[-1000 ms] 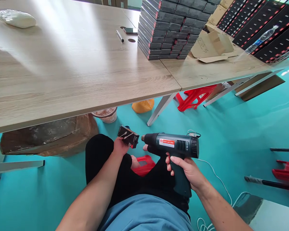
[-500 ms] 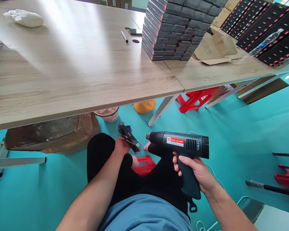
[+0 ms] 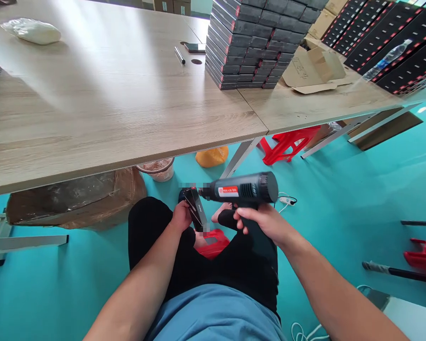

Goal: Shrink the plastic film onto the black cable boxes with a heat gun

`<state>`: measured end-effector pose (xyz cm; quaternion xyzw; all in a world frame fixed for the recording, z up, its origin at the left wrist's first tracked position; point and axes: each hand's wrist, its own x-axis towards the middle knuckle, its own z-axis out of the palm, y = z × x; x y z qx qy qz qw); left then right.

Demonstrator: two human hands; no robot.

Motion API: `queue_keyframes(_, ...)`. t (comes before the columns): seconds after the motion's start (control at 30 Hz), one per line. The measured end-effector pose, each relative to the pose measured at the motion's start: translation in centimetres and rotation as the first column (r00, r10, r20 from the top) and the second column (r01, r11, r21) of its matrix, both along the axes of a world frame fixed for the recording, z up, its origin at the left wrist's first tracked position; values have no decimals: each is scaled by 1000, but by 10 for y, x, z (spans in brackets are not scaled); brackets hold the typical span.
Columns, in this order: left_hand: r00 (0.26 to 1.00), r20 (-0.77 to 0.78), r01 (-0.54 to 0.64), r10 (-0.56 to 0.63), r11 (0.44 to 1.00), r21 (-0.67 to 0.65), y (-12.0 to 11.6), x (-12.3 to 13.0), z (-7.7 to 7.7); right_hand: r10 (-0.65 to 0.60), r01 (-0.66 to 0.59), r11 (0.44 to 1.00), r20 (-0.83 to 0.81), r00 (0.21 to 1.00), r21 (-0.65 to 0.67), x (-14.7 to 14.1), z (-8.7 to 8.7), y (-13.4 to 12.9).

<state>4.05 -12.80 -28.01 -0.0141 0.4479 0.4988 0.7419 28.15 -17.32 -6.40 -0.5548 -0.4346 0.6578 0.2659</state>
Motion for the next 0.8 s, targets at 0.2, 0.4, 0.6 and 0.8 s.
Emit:
queue_keyframes(0.2, 1000, -26, -11, 11, 1000, -5, -2, -4, 5, 267, -266, 964, 106, 958, -26, -9, 17, 20)
queue_keyframes(0.4, 998, 62, 16, -18, 999, 43, 1, -7, 7, 465, -389, 873, 263, 846, -293, 32, 16, -31)
queue_keyframes(0.6, 947, 212, 225, -240, 970, 90, -9, -19, 3, -49, 58, 959, 42, 998, -279, 72, -40, -66)
queue_keyframes(0.8, 788, 279, 389, -548, 796, 464, -13, -21, 64, -527, 440, 788, -103, 844, -430, 93, -127, -53)
